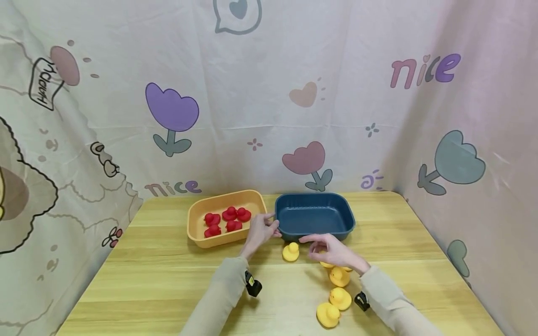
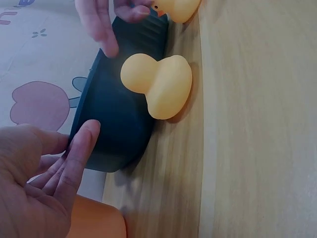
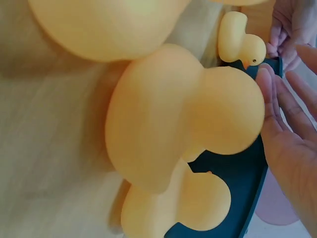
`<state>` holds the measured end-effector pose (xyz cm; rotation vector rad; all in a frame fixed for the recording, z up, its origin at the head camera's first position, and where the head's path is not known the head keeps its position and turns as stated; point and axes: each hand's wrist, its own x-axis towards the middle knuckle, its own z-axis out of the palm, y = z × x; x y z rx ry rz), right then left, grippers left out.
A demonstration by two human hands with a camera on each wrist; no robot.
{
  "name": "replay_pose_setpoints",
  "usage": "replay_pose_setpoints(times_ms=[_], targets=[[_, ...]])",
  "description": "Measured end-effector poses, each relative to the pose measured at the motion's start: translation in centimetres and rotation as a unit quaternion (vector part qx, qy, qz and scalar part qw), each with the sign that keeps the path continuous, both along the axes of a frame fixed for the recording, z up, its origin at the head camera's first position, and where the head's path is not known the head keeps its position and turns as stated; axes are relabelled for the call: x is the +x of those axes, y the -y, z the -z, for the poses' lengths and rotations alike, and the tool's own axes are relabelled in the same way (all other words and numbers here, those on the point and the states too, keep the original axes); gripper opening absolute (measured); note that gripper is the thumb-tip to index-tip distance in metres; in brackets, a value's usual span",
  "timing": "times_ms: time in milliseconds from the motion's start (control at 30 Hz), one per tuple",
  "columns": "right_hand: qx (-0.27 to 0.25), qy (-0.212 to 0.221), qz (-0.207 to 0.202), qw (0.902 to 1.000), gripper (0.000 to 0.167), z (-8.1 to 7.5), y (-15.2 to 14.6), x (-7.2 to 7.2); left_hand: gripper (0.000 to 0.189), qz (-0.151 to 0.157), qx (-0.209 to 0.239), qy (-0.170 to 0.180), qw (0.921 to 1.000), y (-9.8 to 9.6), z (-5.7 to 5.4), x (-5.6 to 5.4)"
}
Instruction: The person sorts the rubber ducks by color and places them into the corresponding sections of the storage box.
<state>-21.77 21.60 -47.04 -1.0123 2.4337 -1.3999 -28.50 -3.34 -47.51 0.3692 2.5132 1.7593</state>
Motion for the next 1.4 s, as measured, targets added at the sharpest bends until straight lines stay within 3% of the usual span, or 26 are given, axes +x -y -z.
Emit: replay_pose_setpoints(times_ms=[600, 900, 1400], targets=[[0.057, 0.009, -0.018, 0.9981, 0.051, 0.8, 1.1, -0.4, 0.048, 0.021, 0.017, -0.009, 0.9996, 0.4, 0.6, 0.1], [0.05, -0.015, -0.015, 0.9985, 0.04, 0.7, 1.6, -0.4, 0.047, 0.028, 0.027, -0.004, 0.9992, 0.4, 0.6, 0.0], [0.083, -0.034, -0.01, 0.9959, 0.031, 0.7, 2.9, -1.0, 0.047, 0.03, 0.019, 0.002, 0.9994, 0.5, 0.5, 0.1]])
